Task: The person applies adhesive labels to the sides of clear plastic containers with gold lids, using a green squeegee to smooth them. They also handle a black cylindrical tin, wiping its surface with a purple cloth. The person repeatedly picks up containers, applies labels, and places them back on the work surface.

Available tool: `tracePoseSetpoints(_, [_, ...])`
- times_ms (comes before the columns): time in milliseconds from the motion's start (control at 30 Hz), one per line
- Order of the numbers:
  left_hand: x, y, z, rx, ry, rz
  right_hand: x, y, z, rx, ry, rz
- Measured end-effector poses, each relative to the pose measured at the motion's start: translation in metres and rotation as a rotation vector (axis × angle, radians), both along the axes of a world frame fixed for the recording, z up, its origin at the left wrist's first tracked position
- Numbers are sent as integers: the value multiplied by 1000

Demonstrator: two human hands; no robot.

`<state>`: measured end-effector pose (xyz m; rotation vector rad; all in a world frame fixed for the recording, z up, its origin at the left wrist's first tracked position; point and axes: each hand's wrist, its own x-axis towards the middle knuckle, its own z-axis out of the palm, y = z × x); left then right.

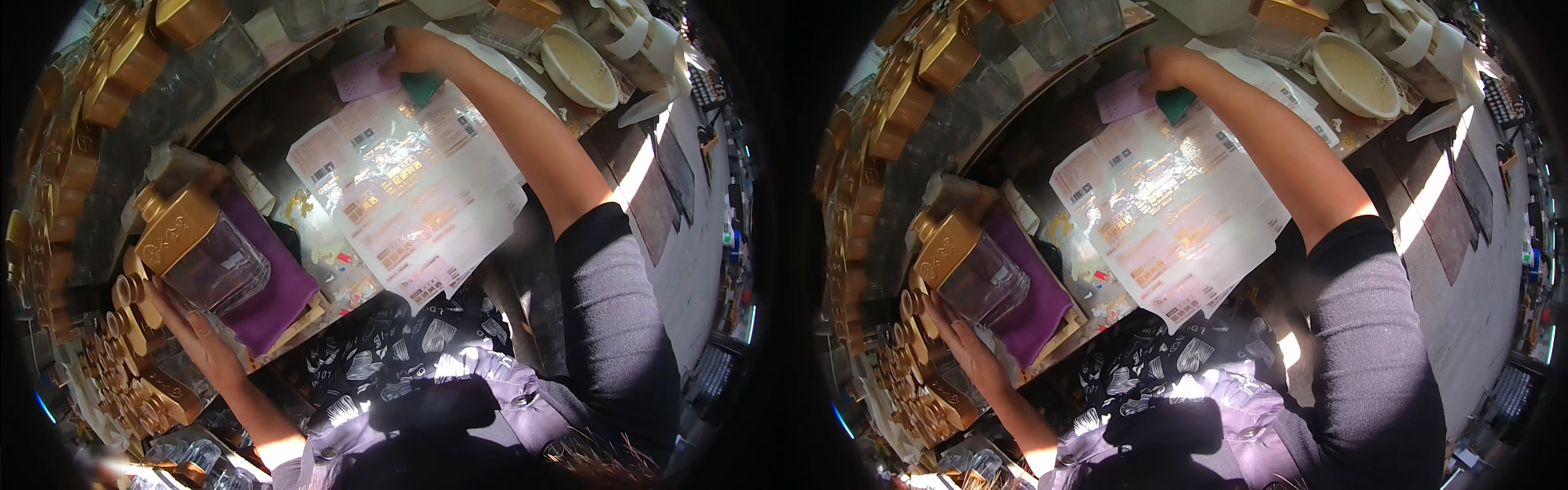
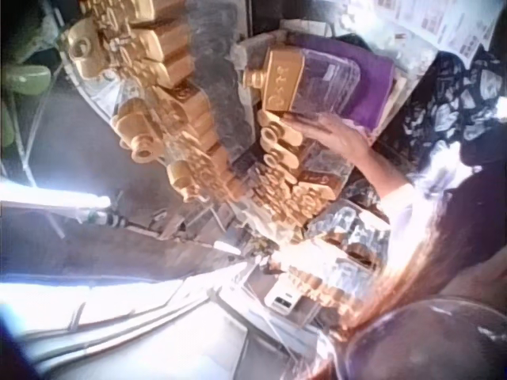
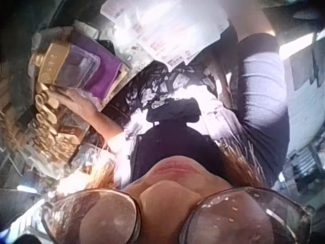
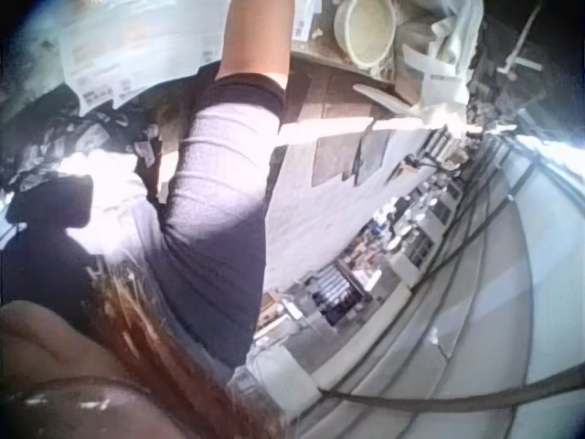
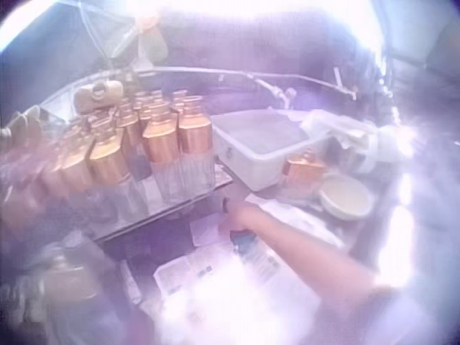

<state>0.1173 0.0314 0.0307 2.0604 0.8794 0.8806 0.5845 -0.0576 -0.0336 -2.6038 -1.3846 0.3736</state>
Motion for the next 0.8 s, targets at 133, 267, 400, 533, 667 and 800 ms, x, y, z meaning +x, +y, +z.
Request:
tracePoseSetpoints(133, [-8,-7,3,50,-11,29,14,21,-11,-49,7,264])
tracePoseSetpoints(267, [-8,-14,3,86,-58,78,12,24,1,437,566,55])
tracePoseSetpoints(400, [-8,-13,2,125,-95,83,-4,2,24,486,687,-382])
tracePoseSetpoints(533, [-17,-15,-1,236,-233,66,-51,-55,30,532,394,-46])
tracePoseSetpoints(667, [-19,-38,-9,72,-397,-149,-115,-122,38,440,427,41])
tracePoseSetpoints(800, [7,-69,0,20,-82,-441,-151,-173,44,409,440,-186])
